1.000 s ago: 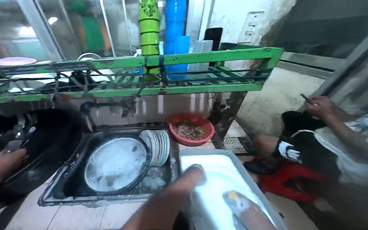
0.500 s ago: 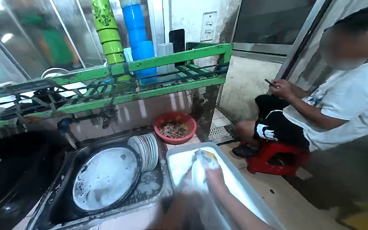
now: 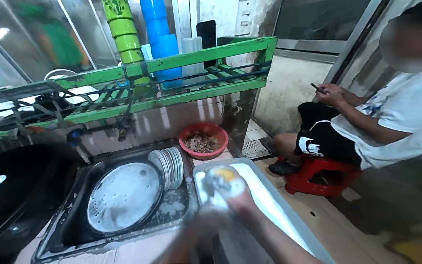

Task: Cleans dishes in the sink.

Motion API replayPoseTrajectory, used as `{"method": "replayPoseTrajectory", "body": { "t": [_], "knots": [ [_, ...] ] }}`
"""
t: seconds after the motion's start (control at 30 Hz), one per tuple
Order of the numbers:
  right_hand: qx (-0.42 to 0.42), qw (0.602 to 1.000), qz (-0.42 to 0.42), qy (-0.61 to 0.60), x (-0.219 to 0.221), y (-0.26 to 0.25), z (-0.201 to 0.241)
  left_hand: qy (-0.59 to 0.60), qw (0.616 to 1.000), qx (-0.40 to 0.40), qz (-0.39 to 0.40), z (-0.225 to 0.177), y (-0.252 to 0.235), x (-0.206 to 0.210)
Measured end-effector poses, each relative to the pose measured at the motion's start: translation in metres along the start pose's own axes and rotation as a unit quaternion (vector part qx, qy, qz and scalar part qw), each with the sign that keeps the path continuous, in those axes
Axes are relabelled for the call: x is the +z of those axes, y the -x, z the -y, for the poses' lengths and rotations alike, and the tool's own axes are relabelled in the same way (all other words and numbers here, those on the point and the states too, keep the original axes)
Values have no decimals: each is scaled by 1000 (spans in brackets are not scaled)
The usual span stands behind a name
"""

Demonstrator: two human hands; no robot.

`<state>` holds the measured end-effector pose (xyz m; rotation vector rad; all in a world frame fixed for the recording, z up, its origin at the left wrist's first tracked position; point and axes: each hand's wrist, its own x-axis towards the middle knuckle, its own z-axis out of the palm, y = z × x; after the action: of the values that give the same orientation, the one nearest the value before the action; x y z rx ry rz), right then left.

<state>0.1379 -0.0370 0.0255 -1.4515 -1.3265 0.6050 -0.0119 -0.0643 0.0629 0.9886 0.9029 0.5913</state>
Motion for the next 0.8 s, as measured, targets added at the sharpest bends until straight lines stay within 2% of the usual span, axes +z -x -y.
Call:
{"method": "replayPoseTrajectory", "body": {
  "t": [0.03, 0.07, 0.1, 0.17, 0.23, 0.3, 0.4, 0.43, 0.53, 0.6, 0.63, 0.7, 0.77, 0.8],
  "knots": [
    [-52, 998, -14, -34, 7, 4, -2, 16, 1000, 8, 12, -1, -1, -3],
    [-68, 996, -28, -57, 9, 2, -8, 19, 1000, 16, 10, -1, -1, -3],
    [-43, 997, -41, -50, 7, -3, -16, 2, 1000, 20, -1, 1, 0, -1],
    [59, 996, -56, 28, -5, -22, -29, -51, 998, 29, -23, 6, 6, 2],
    [127, 987, -37, 89, -14, -33, -27, -55, 998, 20, -16, 5, 10, 5],
    [72, 994, -13, 83, -11, -18, -5, -19, 999, -6, 26, 3, 5, -1],
    [-123, 992, -6, -21, 9, 9, 7, -10, 997, -24, 79, 0, -2, -14],
    [-118, 992, -16, -45, 11, 8, 1, -22, 997, -10, 76, 0, -2, -15],
    [46, 997, -52, 23, -5, -18, -17, -151, 987, 27, 44, -2, 6, -10],
    [110, 991, -60, 55, -12, -27, -15, -152, 986, 22, 60, 0, 8, -9],
    [86, 993, -57, 51, -11, -22, -9, -109, 991, 5, 75, 1, 7, -10],
    [-40, 998, -41, -3, 0, -1, 4, -44, 993, -36, 102, -3, 5, -14],
    [-143, 987, -15, -71, 11, 9, 8, -59, 993, -51, 91, -11, 5, -20],
    [-134, 987, -18, -83, 12, 7, 3, -88, 992, -37, 79, -13, 6, -20]
  ]
}}
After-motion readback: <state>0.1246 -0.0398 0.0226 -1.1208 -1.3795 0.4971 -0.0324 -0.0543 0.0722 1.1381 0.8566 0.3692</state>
